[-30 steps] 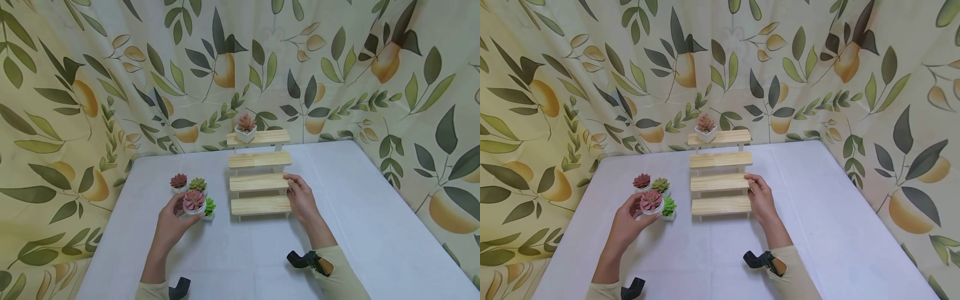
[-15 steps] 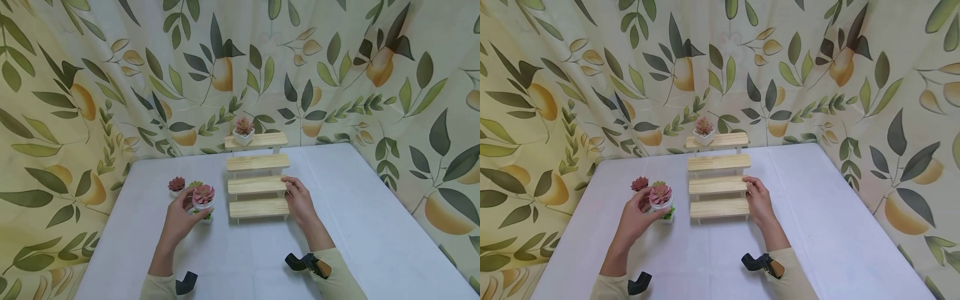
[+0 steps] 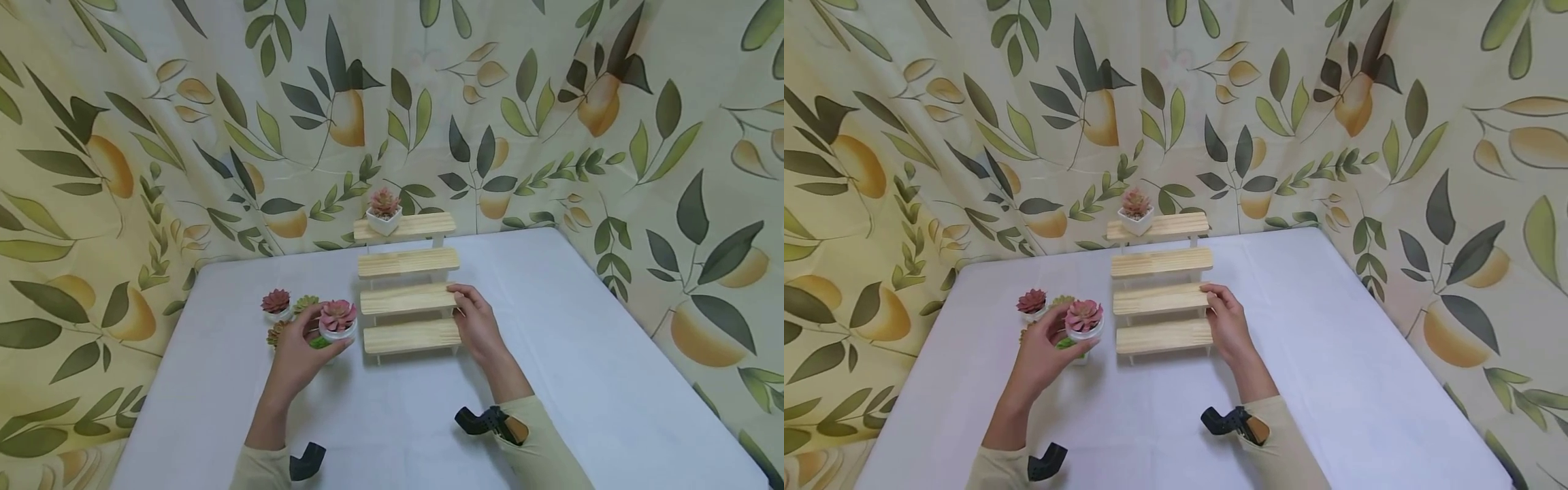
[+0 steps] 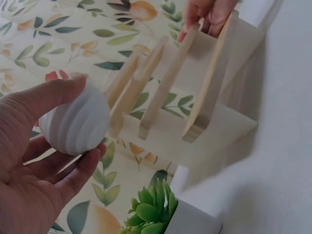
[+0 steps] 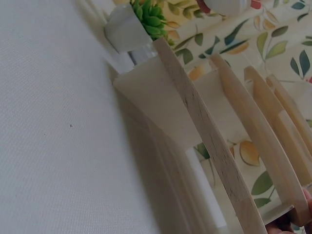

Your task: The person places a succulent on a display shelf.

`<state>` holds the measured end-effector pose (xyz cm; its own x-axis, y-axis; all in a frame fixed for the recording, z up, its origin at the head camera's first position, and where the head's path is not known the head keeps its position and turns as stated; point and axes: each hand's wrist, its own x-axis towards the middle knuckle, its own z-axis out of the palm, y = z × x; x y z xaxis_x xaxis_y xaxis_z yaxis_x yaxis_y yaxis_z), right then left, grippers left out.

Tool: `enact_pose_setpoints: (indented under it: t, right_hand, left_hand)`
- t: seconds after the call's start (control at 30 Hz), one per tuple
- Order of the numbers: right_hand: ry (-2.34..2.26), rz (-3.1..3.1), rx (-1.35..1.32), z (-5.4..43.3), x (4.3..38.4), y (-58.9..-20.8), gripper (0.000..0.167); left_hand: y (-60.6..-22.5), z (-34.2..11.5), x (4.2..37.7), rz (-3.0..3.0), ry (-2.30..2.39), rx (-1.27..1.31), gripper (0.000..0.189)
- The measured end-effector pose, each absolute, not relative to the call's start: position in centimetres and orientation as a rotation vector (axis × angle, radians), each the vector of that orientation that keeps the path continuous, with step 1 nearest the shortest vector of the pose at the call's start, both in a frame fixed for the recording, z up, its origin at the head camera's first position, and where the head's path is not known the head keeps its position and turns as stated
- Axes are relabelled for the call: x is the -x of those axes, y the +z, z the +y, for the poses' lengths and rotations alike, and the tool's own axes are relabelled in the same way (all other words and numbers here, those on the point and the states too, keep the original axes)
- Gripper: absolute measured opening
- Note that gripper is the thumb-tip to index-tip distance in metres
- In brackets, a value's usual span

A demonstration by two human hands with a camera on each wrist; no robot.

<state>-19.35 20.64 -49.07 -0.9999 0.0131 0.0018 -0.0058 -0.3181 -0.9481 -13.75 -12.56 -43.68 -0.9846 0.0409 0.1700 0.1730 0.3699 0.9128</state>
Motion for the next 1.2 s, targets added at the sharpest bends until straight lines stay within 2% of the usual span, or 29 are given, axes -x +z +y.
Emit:
enact_pose_setpoints:
  t: [0.37,1.2]
  right_hand:
    - [2.538,-1.814,0.021,20.4,19.5,-49.1,0.033]
    - [2.548,-1.802,0.003,20.5,19.5,-49.2,0.03]
  left_hand:
    - [-43.7,-12.4,14.2,-2.492,-1.702,0.225,0.074]
    - [-43.0,-8.8,16.0,-2.397,-1.801,0.384,0.067]
